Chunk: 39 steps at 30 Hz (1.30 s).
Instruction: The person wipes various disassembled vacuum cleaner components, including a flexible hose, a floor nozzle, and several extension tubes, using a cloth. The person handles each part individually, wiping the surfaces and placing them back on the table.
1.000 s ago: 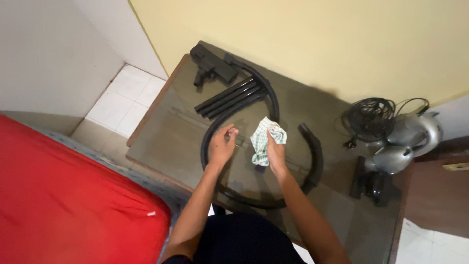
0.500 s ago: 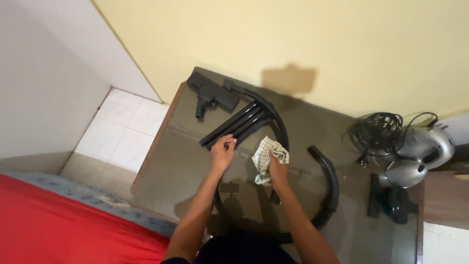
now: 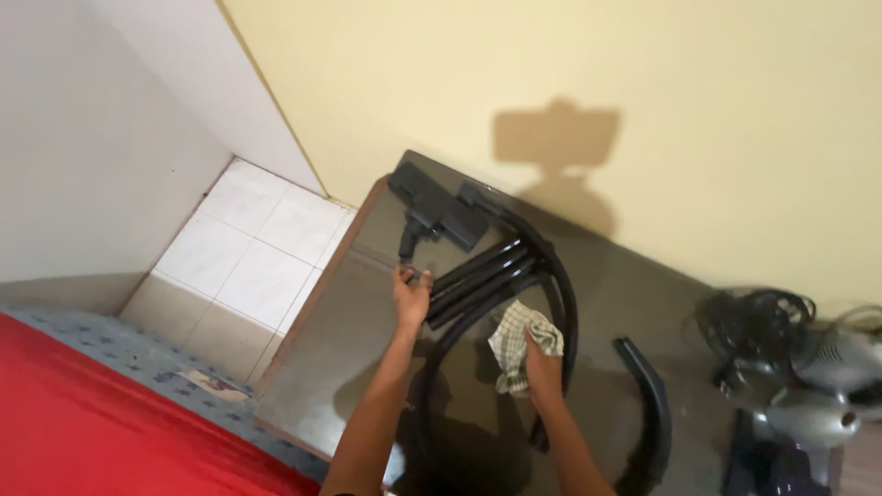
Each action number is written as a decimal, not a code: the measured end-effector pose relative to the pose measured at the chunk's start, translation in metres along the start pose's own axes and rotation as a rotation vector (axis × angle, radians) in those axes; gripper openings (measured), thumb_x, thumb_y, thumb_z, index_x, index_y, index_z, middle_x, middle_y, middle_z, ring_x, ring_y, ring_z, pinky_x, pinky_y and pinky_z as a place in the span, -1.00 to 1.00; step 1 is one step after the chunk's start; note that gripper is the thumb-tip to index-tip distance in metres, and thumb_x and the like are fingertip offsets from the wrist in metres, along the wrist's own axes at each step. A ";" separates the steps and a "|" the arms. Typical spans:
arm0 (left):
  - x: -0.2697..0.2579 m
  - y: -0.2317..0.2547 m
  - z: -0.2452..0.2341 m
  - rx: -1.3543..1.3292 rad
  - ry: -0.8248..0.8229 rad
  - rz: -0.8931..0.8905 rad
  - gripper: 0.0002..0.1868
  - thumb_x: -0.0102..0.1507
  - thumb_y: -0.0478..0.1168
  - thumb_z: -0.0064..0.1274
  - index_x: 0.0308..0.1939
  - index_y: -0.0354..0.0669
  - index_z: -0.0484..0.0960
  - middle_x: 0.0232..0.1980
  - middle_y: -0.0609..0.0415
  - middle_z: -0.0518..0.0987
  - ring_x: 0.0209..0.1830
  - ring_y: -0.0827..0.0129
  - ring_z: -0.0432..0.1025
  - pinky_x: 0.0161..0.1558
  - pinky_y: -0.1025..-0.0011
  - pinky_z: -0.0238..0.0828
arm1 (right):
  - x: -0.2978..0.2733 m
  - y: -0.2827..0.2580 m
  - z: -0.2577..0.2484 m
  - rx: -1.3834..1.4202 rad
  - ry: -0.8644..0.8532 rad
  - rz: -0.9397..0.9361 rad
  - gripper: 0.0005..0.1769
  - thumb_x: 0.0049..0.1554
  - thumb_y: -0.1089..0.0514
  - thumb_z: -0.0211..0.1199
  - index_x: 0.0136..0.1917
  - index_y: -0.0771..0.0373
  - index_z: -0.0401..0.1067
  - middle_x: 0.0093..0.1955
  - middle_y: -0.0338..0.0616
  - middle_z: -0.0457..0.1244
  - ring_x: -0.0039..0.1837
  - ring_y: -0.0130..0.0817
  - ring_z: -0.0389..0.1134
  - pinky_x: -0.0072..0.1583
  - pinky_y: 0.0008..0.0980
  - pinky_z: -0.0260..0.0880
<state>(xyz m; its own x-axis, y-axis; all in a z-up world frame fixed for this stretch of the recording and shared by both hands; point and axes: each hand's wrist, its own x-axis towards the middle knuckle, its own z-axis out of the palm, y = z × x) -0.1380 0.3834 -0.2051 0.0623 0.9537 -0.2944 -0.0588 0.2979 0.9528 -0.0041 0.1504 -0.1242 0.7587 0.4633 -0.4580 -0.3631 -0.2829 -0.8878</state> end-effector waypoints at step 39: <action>-0.247 0.159 0.022 -0.081 -0.611 0.137 -0.71 0.25 -0.23 0.23 -0.06 -0.44 0.70 -0.30 -0.07 0.70 -0.35 0.36 0.63 -0.24 0.42 0.61 | -0.087 -0.103 -0.137 -0.015 0.025 -0.423 -0.61 0.14 0.05 0.38 0.17 0.28 0.50 0.07 -0.19 0.41 0.10 -0.43 0.39 0.13 -0.41 0.38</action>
<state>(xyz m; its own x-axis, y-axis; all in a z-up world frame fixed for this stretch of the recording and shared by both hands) -0.1411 0.1939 0.0206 0.6055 0.7942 -0.0512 -0.1806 0.1997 0.9631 0.0413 0.0247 0.0128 0.8523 0.5205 -0.0521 -0.0093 -0.0844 -0.9964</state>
